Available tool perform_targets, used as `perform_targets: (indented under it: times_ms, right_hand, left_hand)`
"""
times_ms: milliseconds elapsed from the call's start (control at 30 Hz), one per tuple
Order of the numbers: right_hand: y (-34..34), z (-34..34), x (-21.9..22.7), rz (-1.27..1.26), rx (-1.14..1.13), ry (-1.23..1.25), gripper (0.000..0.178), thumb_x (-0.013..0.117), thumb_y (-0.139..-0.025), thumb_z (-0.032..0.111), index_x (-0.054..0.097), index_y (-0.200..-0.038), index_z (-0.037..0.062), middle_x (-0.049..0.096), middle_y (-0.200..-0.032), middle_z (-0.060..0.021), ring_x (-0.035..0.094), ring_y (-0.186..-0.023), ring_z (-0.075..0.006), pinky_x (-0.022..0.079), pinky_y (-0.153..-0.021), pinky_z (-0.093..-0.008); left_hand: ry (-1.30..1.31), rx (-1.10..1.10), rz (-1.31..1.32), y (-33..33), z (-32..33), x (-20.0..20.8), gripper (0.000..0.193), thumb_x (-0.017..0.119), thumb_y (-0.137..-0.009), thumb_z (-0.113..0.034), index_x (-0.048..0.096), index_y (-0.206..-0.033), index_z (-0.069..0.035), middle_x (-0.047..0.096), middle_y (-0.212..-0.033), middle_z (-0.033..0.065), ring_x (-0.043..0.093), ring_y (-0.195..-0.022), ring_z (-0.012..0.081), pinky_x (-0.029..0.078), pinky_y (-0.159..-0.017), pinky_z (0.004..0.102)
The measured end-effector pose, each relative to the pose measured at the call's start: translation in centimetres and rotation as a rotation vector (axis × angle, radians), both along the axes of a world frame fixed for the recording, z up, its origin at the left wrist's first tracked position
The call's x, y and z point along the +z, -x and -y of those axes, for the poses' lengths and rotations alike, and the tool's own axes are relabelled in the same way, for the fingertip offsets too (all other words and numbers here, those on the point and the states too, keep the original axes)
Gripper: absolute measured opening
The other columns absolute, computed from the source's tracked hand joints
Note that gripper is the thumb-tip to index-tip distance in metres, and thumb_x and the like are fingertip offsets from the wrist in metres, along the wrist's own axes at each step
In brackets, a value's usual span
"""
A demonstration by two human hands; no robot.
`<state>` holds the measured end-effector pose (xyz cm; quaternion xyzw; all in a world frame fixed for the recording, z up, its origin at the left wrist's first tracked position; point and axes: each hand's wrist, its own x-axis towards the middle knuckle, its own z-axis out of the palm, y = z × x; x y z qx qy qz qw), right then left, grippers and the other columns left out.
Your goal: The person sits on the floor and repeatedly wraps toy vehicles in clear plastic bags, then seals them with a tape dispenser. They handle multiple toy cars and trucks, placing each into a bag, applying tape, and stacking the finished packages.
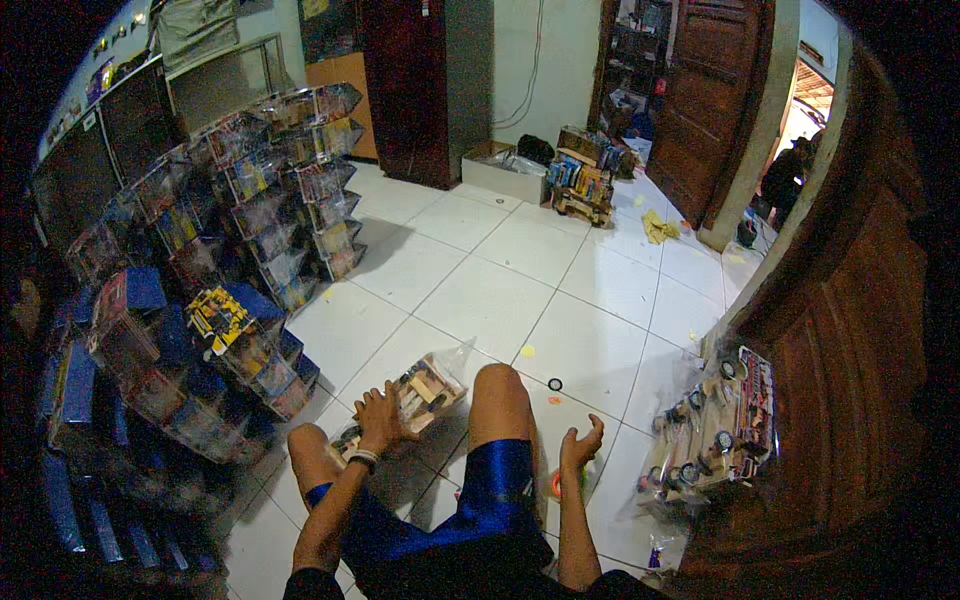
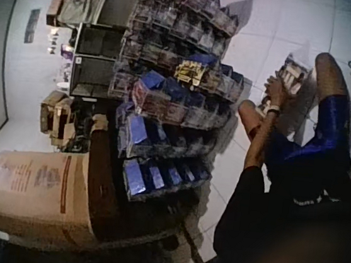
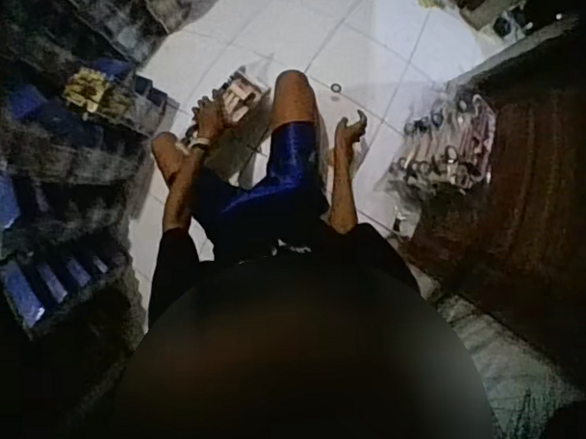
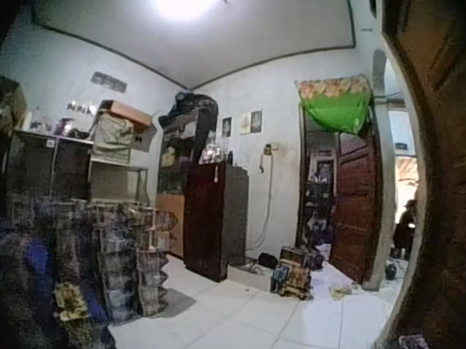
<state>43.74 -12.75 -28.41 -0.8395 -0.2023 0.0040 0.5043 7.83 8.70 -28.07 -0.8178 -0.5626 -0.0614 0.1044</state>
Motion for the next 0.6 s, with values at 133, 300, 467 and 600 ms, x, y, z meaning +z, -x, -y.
perform_targets:
  times_ms: [133, 300, 467, 600]
  right_hand:
    - [4.3, -3.2, 4.6, -0.610, 0.411, -0.747, 0.046, 0.069, -0.086, 0.010, 0.053, -0.130, 0.0071, 0.060, -0.127, -0.0115, 0.062, -0.111, -0.0277, 0.054, -0.088, -0.0392]
    - [15.5, -10.9, 12.3, -0.976, 0.565, -0.761, 0.023, 0.062, -0.101, 0.030, 0.063, -0.108, 0.0078, 0.067, -0.106, -0.0114, 0.067, -0.094, -0.0214, 0.054, -0.079, -0.0337]
    - [16.8, -7.2, 14.9, -0.824, 0.767, -0.575, 0.025, 0.061, -0.101, 0.028, 0.063, -0.111, 0.0052, 0.067, -0.107, -0.0126, 0.067, -0.097, -0.0223, 0.053, -0.083, -0.0339]
    - [16.2, -1.8, 13.8, -0.571, 0.919, -0.410, 0.026, 0.060, -0.102, 0.027, 0.063, -0.114, 0.0031, 0.068, -0.108, -0.0136, 0.067, -0.099, -0.0230, 0.052, -0.087, -0.0340]
  left_hand:
    - [0.142, 0.096, 0.171, 0.3, 1.1, 7.1, 0.155, 0.092, -0.040, -0.074, 0.024, -0.161, -0.004, 0.055, -0.117, 0.0225, 0.051, -0.111, 0.0385, 0.038, -0.085, 0.0538]
    - [-0.099, -0.028, 0.701, 0.0, 8.5, 18.4, 0.152, 0.097, -0.043, -0.062, 0.023, -0.158, 0.004, 0.052, -0.123, 0.0242, 0.047, -0.118, 0.0411, 0.038, -0.100, 0.0575]
    - [0.135, -0.297, 0.933, 1.8, 19.1, 21.6, 0.135, 0.079, -0.068, -0.074, 0.021, -0.159, 0.007, 0.031, -0.160, 0.0277, 0.038, -0.145, 0.0434, 0.031, -0.120, 0.0498]
    - [0.509, -0.367, 1.519, 1.5, 20.9, 19.0, 0.127, 0.050, -0.083, -0.087, 0.012, -0.163, 0.004, 0.014, -0.170, 0.0230, 0.017, -0.157, 0.0347, 0.017, -0.126, 0.0460]
